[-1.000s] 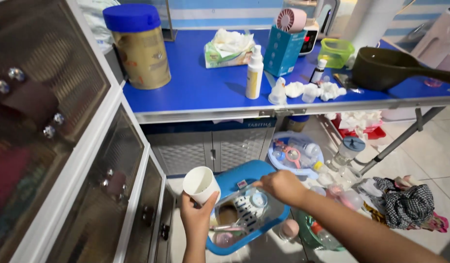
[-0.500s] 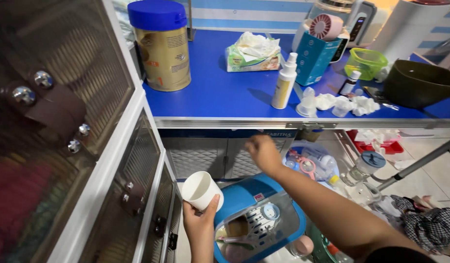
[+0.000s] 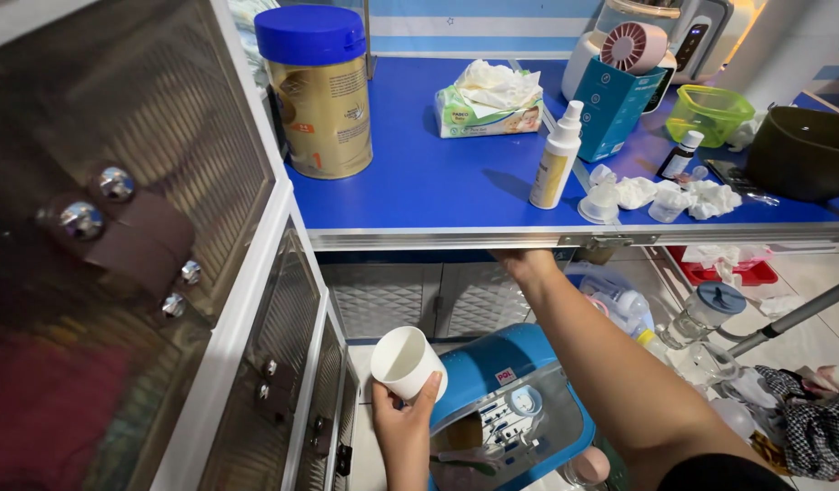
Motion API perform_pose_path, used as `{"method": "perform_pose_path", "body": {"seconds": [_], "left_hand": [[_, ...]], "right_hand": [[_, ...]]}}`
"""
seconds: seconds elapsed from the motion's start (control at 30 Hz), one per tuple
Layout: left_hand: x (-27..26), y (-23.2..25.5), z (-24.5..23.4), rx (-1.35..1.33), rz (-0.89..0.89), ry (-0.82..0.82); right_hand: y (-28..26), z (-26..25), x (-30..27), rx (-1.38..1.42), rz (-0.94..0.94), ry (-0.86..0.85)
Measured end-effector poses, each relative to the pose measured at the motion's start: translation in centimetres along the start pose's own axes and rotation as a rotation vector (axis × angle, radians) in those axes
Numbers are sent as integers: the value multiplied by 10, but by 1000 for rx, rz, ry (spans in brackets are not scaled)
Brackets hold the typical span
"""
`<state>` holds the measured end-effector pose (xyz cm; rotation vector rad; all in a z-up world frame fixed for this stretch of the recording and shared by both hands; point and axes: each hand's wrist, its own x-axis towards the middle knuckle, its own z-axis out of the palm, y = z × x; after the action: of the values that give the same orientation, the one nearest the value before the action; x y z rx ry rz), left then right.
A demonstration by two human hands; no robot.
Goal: The person cleans baby feeding items from a blue sterilizer basket. They use a long brush to scrub the inside of a baby bottle and a white cup, then wipe the cup with a wet wipe.
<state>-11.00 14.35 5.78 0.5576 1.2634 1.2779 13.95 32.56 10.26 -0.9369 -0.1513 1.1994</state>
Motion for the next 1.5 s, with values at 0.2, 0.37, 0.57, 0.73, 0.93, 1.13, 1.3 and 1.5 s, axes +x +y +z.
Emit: {"method": "perform_pose_path", "body": {"seconds": [0.2, 0.37, 0.57, 0.73, 0.93, 1.13, 1.3, 1.5], "left_hand": [[1, -4, -2, -14, 56, -7], [-7, 1, -5, 27, 42, -20], [-20, 7, -10, 61, 45, -25], [-32, 12, -14, 73, 59, -46], [-15, -9, -16, -253, 215, 22], [-41, 19, -19, -190, 215, 158], [-42, 14, -22, -187, 229, 153], [-32, 8, -24, -227, 231, 199]], "right_hand": [[-1, -21, -12, 297, -48, -161], [20, -50, -65, 200, 6, -181], [32, -65, -104, 76, -2, -114], [3, -54, -190, 41, -21, -174], [-22, -107, -222, -100, 136, -237], [-67, -73, -242, 20, 168, -900], [-77, -1, -222, 119, -2, -648], [-75, 50, -175, 130, 14, -789]]}}
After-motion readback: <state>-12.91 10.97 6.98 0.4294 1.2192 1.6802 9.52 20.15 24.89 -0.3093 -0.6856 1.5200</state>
